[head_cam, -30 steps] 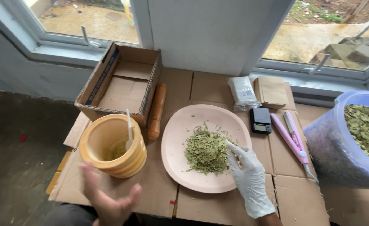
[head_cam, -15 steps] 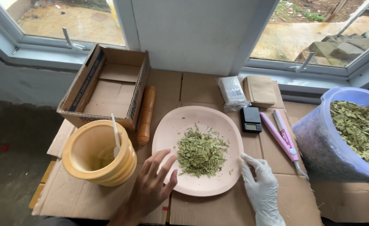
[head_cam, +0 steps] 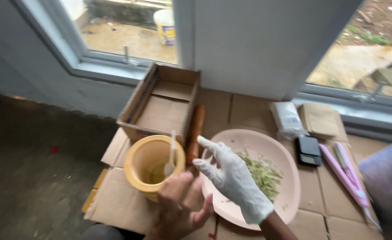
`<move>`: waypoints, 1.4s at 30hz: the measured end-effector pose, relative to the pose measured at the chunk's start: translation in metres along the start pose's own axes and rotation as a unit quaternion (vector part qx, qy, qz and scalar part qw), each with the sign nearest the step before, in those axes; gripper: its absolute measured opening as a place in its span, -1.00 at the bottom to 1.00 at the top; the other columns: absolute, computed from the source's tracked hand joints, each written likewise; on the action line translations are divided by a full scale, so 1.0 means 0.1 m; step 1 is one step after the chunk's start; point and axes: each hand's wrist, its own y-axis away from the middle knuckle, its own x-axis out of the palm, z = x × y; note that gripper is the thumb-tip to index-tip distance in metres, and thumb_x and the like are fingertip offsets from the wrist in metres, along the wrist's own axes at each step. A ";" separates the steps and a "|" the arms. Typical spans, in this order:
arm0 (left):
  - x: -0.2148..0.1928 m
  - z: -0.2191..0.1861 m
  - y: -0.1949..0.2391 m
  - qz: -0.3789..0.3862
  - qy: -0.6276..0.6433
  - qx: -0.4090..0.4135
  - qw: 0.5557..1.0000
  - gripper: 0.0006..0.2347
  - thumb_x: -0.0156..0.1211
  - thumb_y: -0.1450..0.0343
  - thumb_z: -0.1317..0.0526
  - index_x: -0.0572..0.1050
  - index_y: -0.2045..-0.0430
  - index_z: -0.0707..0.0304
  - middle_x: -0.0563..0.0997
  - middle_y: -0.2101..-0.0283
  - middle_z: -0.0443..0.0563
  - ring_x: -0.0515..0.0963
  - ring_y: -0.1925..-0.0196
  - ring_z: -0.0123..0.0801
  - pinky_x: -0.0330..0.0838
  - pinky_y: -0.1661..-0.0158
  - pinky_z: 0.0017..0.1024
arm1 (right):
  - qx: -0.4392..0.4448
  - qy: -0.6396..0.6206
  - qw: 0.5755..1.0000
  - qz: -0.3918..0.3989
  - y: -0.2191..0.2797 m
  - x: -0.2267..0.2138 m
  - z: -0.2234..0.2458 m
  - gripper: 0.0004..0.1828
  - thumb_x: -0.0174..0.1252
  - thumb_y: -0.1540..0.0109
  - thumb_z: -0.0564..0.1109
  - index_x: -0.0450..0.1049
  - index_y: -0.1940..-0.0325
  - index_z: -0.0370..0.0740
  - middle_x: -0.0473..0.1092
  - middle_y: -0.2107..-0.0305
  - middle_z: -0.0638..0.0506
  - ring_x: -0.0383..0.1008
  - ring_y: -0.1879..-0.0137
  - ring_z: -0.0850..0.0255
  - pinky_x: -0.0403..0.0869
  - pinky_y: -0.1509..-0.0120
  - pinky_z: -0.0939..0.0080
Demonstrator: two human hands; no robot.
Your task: The person uses a wooden pestle to grind dried green leaves in a mortar. They then pour the ground leaves onto a pink plate and use a white plastic spoon to spread and mix the contents.
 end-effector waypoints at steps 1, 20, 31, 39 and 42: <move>-0.12 0.15 -0.16 -0.004 -0.013 -0.004 1.000 -0.45 0.45 -0.47 -0.03 0.45 -0.15 0.51 0.56 -0.13 0.15 0.62 -0.16 -0.11 0.64 -0.20 -0.21 | -0.010 0.000 1.000 0.010 -0.13 0.06 0.11 -0.22 0.07 -0.30 0.44 0.43 -0.54 0.16 0.57 0.17 0.13 0.58 0.16 0.24 0.55 -0.08 0.14; -0.62 1.04 -0.98 0.419 0.097 -0.342 0.836 -0.01 -0.48 -0.37 -0.55 0.01 -0.63 0.16 0.31 -0.59 0.14 0.26 -0.57 -0.10 0.13 -0.40 0.07 | -0.046 -0.067 0.992 -0.097 -0.60 0.65 0.54 -0.74 0.28 -0.35 -0.04 0.79 -0.05 -0.01 0.53 0.26 0.11 0.51 0.21 0.33 0.53 0.05 0.33; -0.35 0.73 -0.86 0.212 -0.010 -0.117 0.970 -0.50 -0.05 -0.69 -0.05 0.41 -0.45 0.32 0.54 -0.29 0.30 0.47 -0.39 0.19 0.21 -0.42 0.05 | -0.051 -0.120 0.972 -0.194 0.08 -0.58 0.58 -0.87 0.37 -0.33 -0.07 0.72 0.32 0.02 0.70 0.42 0.20 0.68 0.33 0.38 0.66 0.07 0.29; 0.41 -0.10 -0.40 0.254 0.167 0.041 0.952 -0.76 0.19 -0.59 0.29 0.50 -0.14 0.37 0.62 -0.11 0.19 0.58 -0.17 -0.02 0.48 -0.18 -0.10 | 0.046 -0.073 0.978 -0.191 1.28 -0.96 -1.28 -0.73 0.43 -0.22 -0.24 0.78 -0.01 -0.17 0.75 0.12 0.01 0.72 0.02 0.31 0.71 -0.19 0.33; 0.76 0.03 -0.11 0.258 0.159 0.000 0.953 -0.77 0.15 -0.61 0.28 0.56 -0.12 0.37 0.67 -0.05 0.20 0.62 -0.10 -0.01 0.58 -0.12 -0.05 | 0.040 0.022 0.991 -0.127 1.47 -0.70 -1.60 -0.74 0.35 -0.30 -0.06 0.81 -0.04 0.13 0.71 0.17 0.21 0.66 0.01 0.35 0.55 -0.21 0.34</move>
